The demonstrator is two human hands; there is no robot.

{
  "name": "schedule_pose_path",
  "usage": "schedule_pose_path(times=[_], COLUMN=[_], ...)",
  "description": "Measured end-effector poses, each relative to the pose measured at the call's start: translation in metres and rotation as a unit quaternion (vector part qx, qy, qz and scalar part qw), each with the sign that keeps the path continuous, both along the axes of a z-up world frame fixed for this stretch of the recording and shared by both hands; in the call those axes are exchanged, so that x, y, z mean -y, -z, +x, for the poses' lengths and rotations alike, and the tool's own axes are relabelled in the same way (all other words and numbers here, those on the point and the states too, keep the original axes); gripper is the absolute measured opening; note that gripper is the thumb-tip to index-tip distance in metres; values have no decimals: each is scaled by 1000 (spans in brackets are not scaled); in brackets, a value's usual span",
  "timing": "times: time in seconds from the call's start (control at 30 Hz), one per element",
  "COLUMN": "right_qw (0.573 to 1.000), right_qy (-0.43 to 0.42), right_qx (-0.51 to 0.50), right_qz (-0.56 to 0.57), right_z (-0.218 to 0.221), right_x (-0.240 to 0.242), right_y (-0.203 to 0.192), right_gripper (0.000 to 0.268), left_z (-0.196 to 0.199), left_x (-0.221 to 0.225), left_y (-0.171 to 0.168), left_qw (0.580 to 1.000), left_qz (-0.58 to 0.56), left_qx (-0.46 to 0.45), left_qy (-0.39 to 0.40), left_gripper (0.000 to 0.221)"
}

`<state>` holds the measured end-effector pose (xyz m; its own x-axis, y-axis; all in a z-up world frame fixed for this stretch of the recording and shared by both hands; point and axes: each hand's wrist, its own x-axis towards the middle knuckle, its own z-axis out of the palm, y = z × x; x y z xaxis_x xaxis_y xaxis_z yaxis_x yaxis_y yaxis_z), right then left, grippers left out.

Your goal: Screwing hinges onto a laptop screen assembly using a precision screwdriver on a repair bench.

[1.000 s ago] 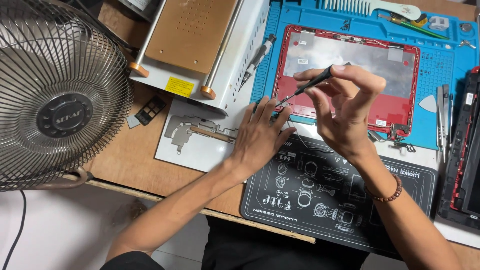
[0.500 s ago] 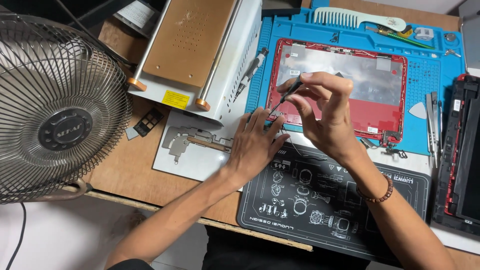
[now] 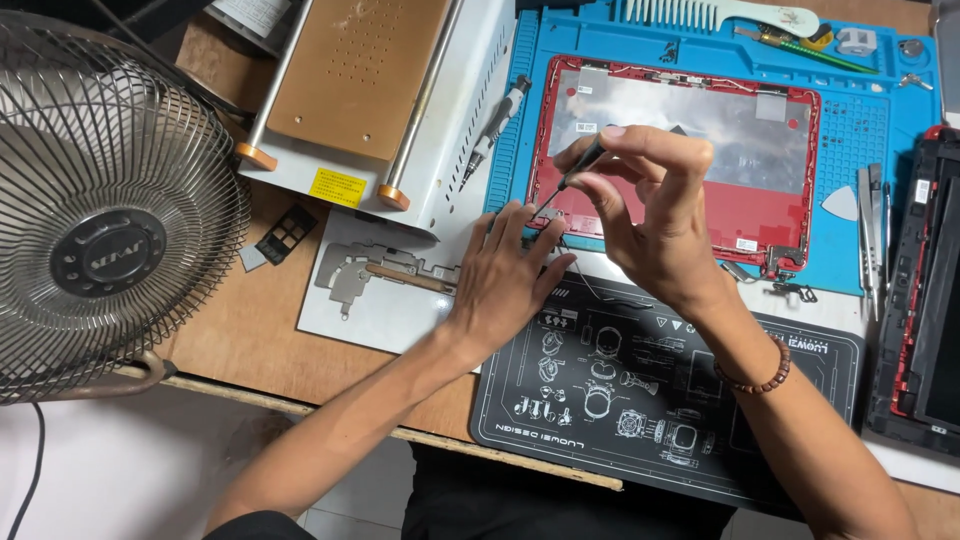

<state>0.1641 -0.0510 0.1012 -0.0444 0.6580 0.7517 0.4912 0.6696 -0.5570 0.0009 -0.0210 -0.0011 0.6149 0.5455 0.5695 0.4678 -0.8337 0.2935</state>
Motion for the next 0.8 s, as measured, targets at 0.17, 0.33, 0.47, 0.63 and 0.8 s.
schedule_pose_path(times=[0.17, 0.33, 0.47, 0.63, 0.8], right_qw=[1000, 1000, 1000, 1000, 998], right_qy=[-8, -7, 0, 7, 39], right_qx=[6, 13, 16, 18, 23], right_qz=[3, 6, 5, 7, 32], right_z=[-1, -1, 3, 0, 11], right_x=[0, 0, 0, 0, -1], right_y=[-3, -4, 1, 4, 25], right_gripper=[42, 43, 43, 43, 45], left_z=[-1, -1, -1, -1, -1], left_x=[1, 1, 0, 1, 1], left_y=[-2, -3, 0, -4, -2], left_qw=[1000, 1000, 1000, 1000, 1000], left_qz=[-5, -13, -7, -16, -3], left_qx=[2, 3, 7, 12, 21], left_qy=[0, 2, 1, 2, 2], left_gripper=[33, 33, 33, 32, 31])
